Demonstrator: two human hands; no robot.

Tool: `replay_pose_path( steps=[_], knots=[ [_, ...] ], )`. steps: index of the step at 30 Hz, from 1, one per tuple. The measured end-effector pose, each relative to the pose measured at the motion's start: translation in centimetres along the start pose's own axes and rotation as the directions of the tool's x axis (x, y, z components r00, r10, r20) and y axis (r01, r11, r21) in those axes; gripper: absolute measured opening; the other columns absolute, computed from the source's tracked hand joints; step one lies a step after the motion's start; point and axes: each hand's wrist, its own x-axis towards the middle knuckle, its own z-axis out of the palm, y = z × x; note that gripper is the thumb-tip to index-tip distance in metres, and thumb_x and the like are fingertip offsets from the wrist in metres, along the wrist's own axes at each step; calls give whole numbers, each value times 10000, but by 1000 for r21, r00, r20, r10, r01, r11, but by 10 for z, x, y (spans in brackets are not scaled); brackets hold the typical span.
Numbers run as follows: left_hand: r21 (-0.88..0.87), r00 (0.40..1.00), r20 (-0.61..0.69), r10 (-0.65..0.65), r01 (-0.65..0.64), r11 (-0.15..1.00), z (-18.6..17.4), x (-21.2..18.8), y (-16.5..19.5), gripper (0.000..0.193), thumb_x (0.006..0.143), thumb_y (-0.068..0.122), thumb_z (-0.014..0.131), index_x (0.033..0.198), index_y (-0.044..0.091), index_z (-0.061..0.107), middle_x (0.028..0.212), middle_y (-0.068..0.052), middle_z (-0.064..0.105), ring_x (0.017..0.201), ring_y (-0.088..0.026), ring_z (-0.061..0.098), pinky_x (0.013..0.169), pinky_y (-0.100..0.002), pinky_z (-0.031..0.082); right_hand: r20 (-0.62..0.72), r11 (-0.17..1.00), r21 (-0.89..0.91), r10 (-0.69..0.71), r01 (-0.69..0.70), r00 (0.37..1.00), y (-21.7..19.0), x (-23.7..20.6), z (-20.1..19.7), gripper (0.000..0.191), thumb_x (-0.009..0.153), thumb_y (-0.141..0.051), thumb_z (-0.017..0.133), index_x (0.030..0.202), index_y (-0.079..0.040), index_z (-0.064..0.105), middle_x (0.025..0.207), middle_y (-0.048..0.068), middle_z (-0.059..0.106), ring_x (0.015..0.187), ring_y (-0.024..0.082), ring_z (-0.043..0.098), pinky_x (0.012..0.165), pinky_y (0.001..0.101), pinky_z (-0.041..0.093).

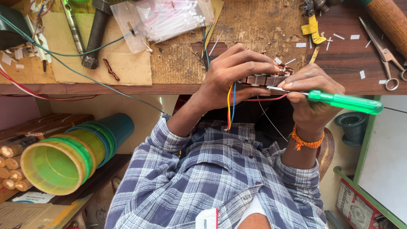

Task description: The person works on a motor stator, using scissors to trim a white sleeve and a screwdriver to adjust internal windings. They then handle and organize several colored wires connected to the stator.

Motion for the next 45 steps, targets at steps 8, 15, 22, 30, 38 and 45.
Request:
replay_pose_path(
  steps=[8, 15, 22, 30, 38, 45],
  knots=[
    [38, 1000, -20, 23, -22, 999, 2, 2, 2, 467, 886, 261, 898, 1289, 164, 681, 1271, 18, 687, 1093, -192, 661, 900, -302, 559, 39, 967, -237, -88, 94, 995, -22, 11, 4, 366, 1042, -375, 790, 976, -30, 689, 930, 96, 741, 847, 216, 717, 751, 287, 537],
    [78, 998, -57, -29, 34, 996, 5, -1, 8, 494, 868, 122, 855, 1319, 169, 658, 1265, 23, 687, 1050, -191, 655, 903, -310, 559, 44, 878, -467, -95, 104, 995, -32, 0, 15, 335, 1113, -356, 718, 1015, -47, 634, 952, 90, 720, 903, 232, 683, 793, 311, 543],
    [104, 996, -92, -14, 24, 994, 15, -3, 11, 499, 858, 186, 884, 1305, 179, 661, 1239, 27, 690, 1073, -189, 658, 901, -330, 551, -94, 891, -449, -127, 72, 987, -26, -17, 26, 363, 1151, -384, 649, 1035, -49, 570, 958, 96, 695, 907, 236, 648, 834, 325, 521],
    [132, 998, -62, 6, 2, 991, 16, -7, 10, 531, 843, 168, 886, 1321, 188, 655, 1241, 43, 685, 1103, -182, 660, 893, -329, 551, -183, 970, -244, -47, 1, 982, -10, -22, 22, 420, 1090, -412, 713, 999, -13, 618, 919, 102, 685, 890, 208, 646, 801, 286, 517],
    [167, 998, -47, 33, -25, 986, 23, -1, 13, 514, 831, 195, 883, 1299, 188, 671, 1217, 47, 690, 1056, -175, 652, 889, -342, 548, -114, 872, -476, -187, 111, 976, -15, -36, 20, 326, 1157, -351, 661, 1060, -45, 601, 1018, 100, 707, 931, 249, 654, 849, 327, 537],
    [154, 999, -3, 50, -49, 987, 11, 5, 16, 513, 853, 232, 878, 1310, 166, 655, 1224, 11, 696, 1096, -209, 670, 931, -345, 565, -402, 974, -215, -21, -72, 916, -27, -15, 6, 242, 1080, -311, 633, 985, -93, 589, 864, 66, 683, 753, 219, 660, 708, 307, 519]
  ],
)
